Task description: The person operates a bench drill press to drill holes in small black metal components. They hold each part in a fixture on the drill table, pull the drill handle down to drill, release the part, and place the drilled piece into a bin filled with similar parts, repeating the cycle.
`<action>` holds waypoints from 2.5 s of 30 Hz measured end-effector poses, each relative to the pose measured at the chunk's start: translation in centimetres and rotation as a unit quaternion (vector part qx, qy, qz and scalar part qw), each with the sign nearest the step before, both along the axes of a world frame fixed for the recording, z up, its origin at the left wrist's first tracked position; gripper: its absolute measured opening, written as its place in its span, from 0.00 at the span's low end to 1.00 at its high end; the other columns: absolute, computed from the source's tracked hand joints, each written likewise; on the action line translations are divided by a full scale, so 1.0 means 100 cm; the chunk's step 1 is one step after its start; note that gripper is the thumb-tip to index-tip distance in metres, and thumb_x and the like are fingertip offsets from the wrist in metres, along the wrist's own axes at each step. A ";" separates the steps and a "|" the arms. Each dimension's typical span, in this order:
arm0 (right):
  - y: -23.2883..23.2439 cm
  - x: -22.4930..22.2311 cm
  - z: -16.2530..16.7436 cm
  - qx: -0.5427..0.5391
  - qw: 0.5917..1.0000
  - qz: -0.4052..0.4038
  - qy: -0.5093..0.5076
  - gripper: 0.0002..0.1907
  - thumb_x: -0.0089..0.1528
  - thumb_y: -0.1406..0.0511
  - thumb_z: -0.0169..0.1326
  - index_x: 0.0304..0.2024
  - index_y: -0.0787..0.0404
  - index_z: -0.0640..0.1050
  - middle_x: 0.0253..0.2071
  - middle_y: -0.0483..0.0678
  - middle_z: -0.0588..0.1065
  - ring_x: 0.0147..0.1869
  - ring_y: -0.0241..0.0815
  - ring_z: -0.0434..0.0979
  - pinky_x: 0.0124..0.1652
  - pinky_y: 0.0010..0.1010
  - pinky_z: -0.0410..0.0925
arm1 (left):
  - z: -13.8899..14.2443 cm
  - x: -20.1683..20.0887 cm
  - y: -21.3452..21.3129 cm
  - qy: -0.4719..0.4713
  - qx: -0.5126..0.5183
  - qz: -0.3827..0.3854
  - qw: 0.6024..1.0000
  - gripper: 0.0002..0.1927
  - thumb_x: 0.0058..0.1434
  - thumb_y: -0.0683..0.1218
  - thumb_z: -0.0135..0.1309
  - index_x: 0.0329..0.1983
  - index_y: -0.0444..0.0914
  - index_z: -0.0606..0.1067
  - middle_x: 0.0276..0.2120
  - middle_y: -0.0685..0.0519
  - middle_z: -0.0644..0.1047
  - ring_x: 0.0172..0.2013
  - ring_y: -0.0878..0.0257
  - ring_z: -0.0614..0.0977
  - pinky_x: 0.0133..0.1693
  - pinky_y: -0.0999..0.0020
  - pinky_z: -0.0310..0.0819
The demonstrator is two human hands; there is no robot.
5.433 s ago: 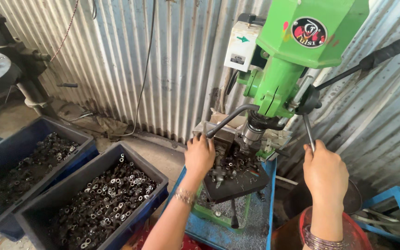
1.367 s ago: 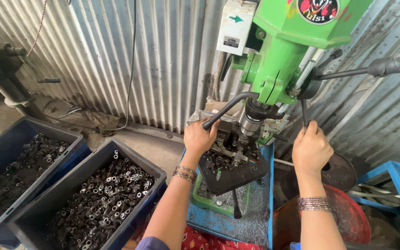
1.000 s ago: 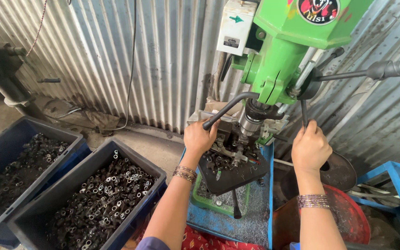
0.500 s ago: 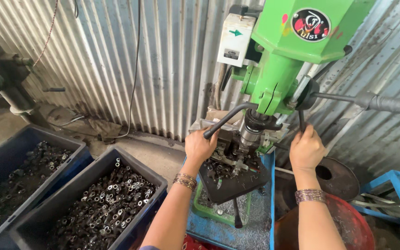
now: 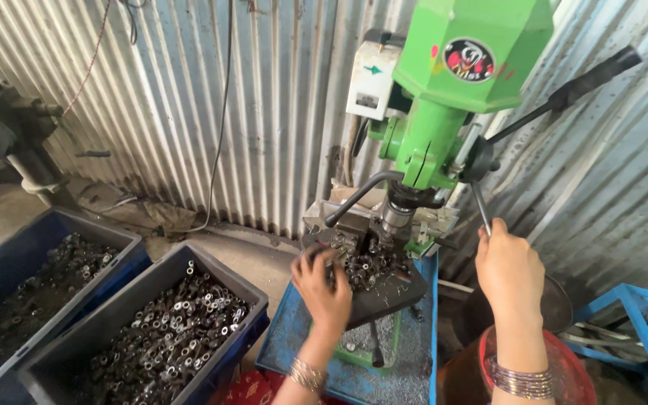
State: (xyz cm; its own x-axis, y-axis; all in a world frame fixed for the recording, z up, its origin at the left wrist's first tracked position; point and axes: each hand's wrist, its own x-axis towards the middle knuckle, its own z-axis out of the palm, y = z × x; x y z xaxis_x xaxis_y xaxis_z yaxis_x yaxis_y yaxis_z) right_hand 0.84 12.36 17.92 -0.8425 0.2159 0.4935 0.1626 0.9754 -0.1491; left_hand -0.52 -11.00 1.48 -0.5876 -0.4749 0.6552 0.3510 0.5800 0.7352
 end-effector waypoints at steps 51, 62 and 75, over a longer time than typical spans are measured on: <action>0.028 0.034 0.003 -0.025 0.999 0.022 0.023 0.12 0.69 0.59 0.48 0.42 0.61 0.75 0.30 0.61 0.79 0.37 0.66 0.81 0.37 0.55 0.73 | -0.029 -0.019 0.161 -0.166 -0.410 -0.134 0.887 0.18 0.58 0.44 0.54 0.53 0.48 0.77 0.50 0.47 0.74 0.55 0.49 0.74 0.50 0.53 0.71; 0.022 0.036 0.002 -0.024 0.999 0.022 0.030 0.12 0.70 0.59 0.48 0.43 0.61 0.76 0.31 0.62 0.79 0.38 0.67 0.81 0.38 0.55 0.73 | -0.023 -0.013 0.149 -0.188 -0.322 -0.217 0.902 0.15 0.62 0.46 0.55 0.53 0.47 0.78 0.49 0.47 0.74 0.52 0.48 0.76 0.47 0.52 0.73; 0.013 0.028 0.004 -0.035 0.999 0.002 0.006 0.13 0.70 0.58 0.48 0.46 0.60 0.76 0.33 0.61 0.80 0.39 0.67 0.81 0.39 0.56 0.72 | -0.054 -0.045 0.142 -0.056 0.655 -0.312 0.686 0.14 0.75 0.49 0.38 0.59 0.40 0.65 0.39 0.51 0.78 0.31 0.63 0.79 0.32 0.66 0.76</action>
